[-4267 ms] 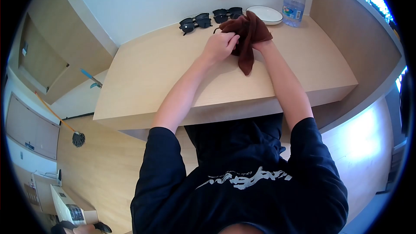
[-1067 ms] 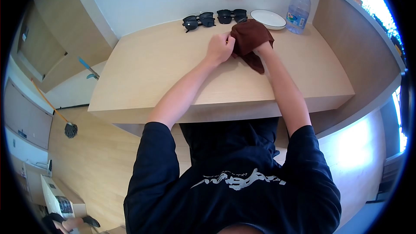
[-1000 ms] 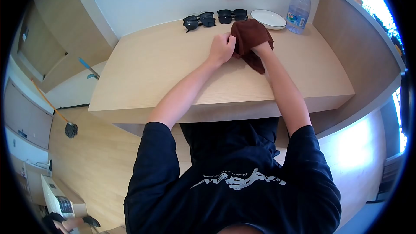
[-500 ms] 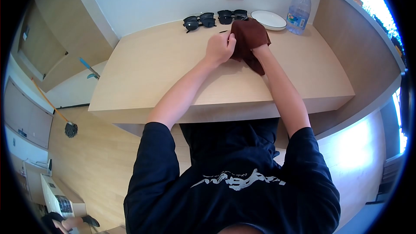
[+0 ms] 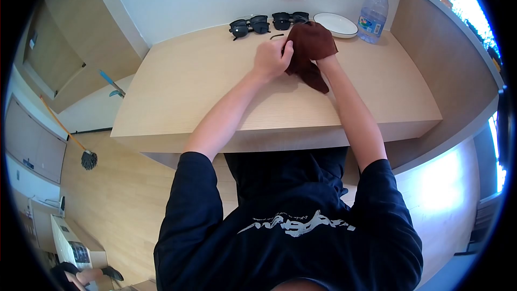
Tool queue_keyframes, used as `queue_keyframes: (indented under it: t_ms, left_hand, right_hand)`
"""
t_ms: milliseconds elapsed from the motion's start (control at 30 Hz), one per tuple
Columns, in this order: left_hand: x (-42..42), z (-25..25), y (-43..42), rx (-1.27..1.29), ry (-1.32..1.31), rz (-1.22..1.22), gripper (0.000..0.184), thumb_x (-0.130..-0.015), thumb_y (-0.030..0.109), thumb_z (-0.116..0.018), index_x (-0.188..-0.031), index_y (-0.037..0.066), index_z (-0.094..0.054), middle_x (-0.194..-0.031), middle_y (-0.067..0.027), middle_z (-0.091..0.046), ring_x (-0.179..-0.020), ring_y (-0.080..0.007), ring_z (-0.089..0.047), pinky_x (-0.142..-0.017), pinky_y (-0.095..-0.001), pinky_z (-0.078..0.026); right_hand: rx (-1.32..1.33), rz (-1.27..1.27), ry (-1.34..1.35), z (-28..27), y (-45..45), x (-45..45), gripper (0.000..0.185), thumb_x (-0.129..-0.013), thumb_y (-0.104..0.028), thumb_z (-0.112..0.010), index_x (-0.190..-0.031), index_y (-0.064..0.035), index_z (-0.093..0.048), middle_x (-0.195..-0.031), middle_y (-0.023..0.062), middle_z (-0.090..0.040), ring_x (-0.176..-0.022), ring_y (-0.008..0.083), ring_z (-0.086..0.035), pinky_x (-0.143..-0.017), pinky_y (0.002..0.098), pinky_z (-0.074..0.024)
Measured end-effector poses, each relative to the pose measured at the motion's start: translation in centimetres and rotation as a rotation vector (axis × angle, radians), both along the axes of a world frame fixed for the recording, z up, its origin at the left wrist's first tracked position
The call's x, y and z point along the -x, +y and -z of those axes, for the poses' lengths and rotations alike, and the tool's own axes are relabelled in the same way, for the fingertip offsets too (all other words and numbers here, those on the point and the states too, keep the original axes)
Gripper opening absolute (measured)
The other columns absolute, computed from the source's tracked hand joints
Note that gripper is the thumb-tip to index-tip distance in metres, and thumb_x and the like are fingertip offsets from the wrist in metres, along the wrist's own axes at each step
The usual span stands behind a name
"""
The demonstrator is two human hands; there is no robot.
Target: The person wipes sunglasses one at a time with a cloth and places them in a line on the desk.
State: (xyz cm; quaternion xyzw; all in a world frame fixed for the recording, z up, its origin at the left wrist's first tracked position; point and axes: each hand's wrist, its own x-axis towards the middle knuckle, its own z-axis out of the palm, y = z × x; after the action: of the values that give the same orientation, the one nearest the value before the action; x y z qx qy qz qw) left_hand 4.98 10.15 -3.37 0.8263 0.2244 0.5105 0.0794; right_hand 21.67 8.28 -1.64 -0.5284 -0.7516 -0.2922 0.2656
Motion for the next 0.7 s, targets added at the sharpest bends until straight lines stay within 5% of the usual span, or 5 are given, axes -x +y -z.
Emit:
queue_keyframes:
  t_ms: [100,233,467,533,700]
  left_hand:
    - [-0.8,0.5,-0.1,0.189,-0.111,0.140,0.038,-0.094,0.025,-0.044,-0.075,-0.004,-0.058,-0.052,-0.0141,-0.051,-0.051,-0.0204,-0.055,-0.051,-0.0363,-0.042]
    - [-0.7,0.4,0.0,0.361,-0.151,0.105,0.038,-0.092,0.026,-0.046,-0.073,-0.002,-0.062,-0.056,-0.0159,-0.057,-0.051,-0.0260,-0.060,-0.053,-0.0396,-0.045]
    - [-0.3,1.3,1.7,0.210,-0.229,0.076,0.040,-0.093,0.026,-0.045,-0.069,-0.005,-0.056,-0.053,-0.0133,-0.053,-0.051,-0.0218,-0.055,-0.051,-0.0375,-0.041]
    - [-0.7,1.6,1.6,0.095,-0.177,0.056,0.040,-0.093,0.025,-0.045,-0.069,-0.005,-0.054,-0.053,-0.0132,-0.053,-0.051,-0.0217,-0.054,-0.051,-0.0374,-0.040]
    - [-1.7,2.2,2.1,0.400,-0.291,0.178,0.039,-0.092,0.024,-0.045,-0.072,-0.008,-0.056,-0.055,-0.0157,-0.054,-0.053,-0.0175,-0.053,-0.054,-0.0361,-0.041]
  right_hand:
    - [-0.099,-0.005,0.496,1.6,1.2,-0.5,0.024,-0.080,-0.019,-0.058,-0.101,-0.0070,-0.062,-0.093,0.0129,-0.065,-0.089,0.0288,-0.062,-0.077,0.0352,-0.0505]
    - [0.053,-0.381,0.936,1.5,-0.1,-0.5,0.028,-0.089,-0.026,-0.051,-0.108,-0.0063,-0.059,-0.098,0.0167,-0.064,-0.095,0.0331,-0.061,-0.079,0.0382,-0.0500]
    - [0.205,-0.012,0.422,-0.3,0.6,1.2,0.028,-0.089,-0.029,-0.049,-0.101,-0.0066,-0.061,-0.100,0.0154,-0.065,-0.096,0.0335,-0.062,-0.078,0.0390,-0.0507]
    - [0.279,0.208,-0.085,-2.3,-1.6,1.7,0.025,-0.088,-0.026,-0.050,-0.099,-0.0062,-0.060,-0.097,0.0146,-0.065,-0.093,0.0331,-0.062,-0.077,0.0393,-0.0513]
    - [-0.041,0.111,0.148,0.9,1.4,-0.6,0.036,-0.073,-0.020,-0.062,-0.103,-0.0006,-0.061,-0.106,0.0214,-0.061,-0.094,0.0309,-0.062,-0.076,0.0380,-0.0521]
